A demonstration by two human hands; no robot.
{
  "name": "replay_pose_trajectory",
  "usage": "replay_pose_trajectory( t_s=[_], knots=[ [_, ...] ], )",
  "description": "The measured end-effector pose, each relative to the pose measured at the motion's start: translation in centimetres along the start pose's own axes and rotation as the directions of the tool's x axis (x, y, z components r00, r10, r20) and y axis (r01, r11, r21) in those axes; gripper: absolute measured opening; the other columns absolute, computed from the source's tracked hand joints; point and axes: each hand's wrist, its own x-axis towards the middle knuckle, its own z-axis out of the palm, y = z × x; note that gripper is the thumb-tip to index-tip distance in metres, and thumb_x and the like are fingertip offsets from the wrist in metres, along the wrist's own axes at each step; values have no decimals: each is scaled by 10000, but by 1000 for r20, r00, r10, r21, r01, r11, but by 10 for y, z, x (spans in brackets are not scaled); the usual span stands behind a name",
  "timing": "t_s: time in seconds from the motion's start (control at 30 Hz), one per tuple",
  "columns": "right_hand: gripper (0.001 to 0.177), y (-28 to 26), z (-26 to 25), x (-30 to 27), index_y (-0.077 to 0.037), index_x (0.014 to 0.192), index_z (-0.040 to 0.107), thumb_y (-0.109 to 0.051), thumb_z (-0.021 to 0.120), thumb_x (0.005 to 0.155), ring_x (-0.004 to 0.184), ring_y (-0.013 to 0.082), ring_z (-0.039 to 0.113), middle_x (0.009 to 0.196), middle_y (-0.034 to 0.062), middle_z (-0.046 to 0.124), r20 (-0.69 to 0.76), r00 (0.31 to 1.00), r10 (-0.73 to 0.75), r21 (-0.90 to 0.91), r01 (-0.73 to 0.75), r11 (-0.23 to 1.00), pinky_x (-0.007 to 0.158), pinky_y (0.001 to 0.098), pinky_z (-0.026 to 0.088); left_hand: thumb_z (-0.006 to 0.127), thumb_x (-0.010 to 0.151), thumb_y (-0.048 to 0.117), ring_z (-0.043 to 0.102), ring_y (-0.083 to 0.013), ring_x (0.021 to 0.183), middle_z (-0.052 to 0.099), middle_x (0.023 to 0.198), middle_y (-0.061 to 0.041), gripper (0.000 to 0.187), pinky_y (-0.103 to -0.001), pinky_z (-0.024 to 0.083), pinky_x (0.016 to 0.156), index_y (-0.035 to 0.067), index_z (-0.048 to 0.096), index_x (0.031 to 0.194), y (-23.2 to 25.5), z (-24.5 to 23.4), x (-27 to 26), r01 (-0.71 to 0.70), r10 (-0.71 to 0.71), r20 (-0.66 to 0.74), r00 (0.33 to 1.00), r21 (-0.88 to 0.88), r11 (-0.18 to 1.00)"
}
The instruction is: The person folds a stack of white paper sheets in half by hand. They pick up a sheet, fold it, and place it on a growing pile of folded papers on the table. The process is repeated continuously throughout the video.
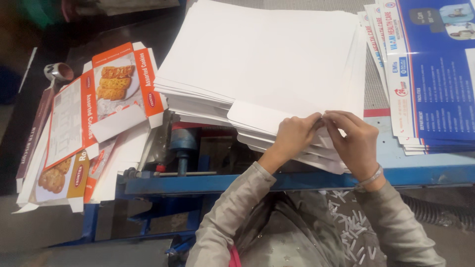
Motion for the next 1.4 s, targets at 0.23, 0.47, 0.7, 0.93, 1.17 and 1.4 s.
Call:
replay_pose_trajectory(
  t_s=[0.23,0.47,0.7,0.93,1.17,1.4],
  knots=[
    [123,4,7,5,-75,942,675,-90,790,902,717,258,682,951,65,722,111,990,-84,-270,111,956,590,360,507,571,1023,292,678,-389,633,670,658,-146,172,-503,520,555,154,645,1095,-6,9,-2,25,-25,3,1000,20,999],
    [186,17,13,6,-88,874,658,-114,842,864,702,237,665,900,53,696,64,996,-59,-299,76,951,579,356,479,565,995,286,700,-332,610,689,659,-116,205,-459,548,564,178,661,1140,-8,13,1,15,-15,-7,1000,-16,1000],
    [94,45,-35,-27,-50,1143,758,-13,774,1058,971,169,767,1121,64,762,-77,981,179,92,-171,981,878,233,612,599,996,371,702,-280,563,698,655,-95,234,-406,536,543,175,720,1037,-2,-5,2,32,-29,23,999,-128,991],
    [121,-6,-3,-10,-57,1074,768,-37,791,958,904,250,735,1060,82,747,-73,997,-6,-50,2,999,754,342,574,621,991,336,707,-336,667,725,738,-94,195,-431,546,587,159,695,1024,-4,-4,1,-31,25,-52,998,-128,991],
    [86,-13,7,0,-73,968,731,-48,786,907,854,245,705,1005,44,725,-68,996,-66,-225,49,973,681,356,541,607,991,301,692,-363,655,700,706,-113,165,-461,542,583,168,682,1054,-4,-2,0,-42,35,-63,997,-104,994],
    [155,-8,16,6,-71,841,641,-39,792,821,804,199,678,1110,29,675,-1,996,-87,-347,81,935,620,346,515,586,956,176,684,-365,641,666,666,-122,106,-477,532,579,159,668,1022,-4,-1,-3,-38,32,-71,997,-83,996]
  ],
)
